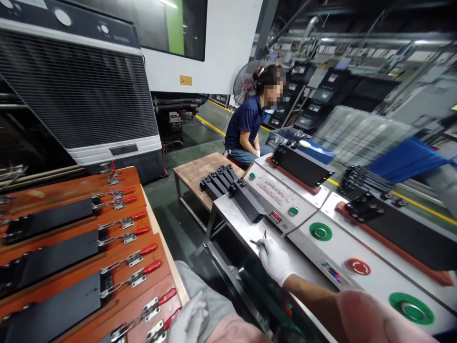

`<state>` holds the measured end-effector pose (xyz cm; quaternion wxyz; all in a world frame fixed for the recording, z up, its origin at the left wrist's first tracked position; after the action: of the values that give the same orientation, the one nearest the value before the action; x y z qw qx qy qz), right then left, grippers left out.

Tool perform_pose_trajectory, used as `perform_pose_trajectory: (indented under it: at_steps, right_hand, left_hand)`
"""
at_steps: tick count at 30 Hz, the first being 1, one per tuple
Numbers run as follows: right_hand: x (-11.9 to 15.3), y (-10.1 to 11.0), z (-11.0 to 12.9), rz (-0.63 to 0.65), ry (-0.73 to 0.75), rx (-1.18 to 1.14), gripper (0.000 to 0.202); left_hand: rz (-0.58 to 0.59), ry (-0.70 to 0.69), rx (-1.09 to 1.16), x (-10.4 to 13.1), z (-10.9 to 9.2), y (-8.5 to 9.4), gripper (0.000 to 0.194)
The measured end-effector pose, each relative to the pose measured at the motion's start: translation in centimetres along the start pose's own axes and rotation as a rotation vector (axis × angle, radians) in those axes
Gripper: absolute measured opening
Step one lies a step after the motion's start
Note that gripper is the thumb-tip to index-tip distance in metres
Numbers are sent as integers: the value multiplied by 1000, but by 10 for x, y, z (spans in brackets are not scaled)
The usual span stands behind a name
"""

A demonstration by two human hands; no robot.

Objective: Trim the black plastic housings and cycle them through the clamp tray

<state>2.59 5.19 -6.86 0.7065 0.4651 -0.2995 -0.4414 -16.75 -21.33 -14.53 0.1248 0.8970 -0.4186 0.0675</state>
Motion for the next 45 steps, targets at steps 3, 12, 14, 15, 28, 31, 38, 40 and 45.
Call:
perform_pose_trajectory:
  at_steps: [3,12,14,15,28,31,38,40,45]
  right_hand:
    - [0,1,2,-2,-39,16,28]
    - [-2,2,3,32,-113,46,30]
    - [-2,3,4,37,-115,45,31]
    - [-2,4,4,39,-115,44,31]
    - [-3,1,3,19,-140,9,32]
    - [-4,1,2,-11,-177,-5,34]
    - [3,1,-1,-81,-192,-17,37]
    - [7,7,-2,-117,-206,-3,37]
    - [0,77,-4,-280,-237,77,27]
  left_hand:
    - [87,-20,13,-3,-2,5,55]
    - [69,-79,-162,-7,-18,5,48]
    - [61,-92,-180,-6,-21,4,48]
    - [57,-92,-183,-6,-22,4,47]
    - [63,-85,-189,-7,-17,4,51]
    - [62,-78,-140,-6,-15,4,49]
    - [67,-39,-67,-5,-8,2,50]
    - [58,-32,-79,-5,-5,2,51]
    - [75,-40,-66,-5,2,1,56]
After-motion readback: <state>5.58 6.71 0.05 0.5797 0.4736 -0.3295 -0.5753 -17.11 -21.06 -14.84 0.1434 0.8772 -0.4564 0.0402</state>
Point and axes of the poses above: each hand's wrist, its own x-axis away from the middle knuckle, its own y-axis out of the back of the hand, z = x × y, the point moved 2 cm from there along -x, towards the middle knuckle, and after that the axes turned 6 degrees about -x, right-handed, at the moved point
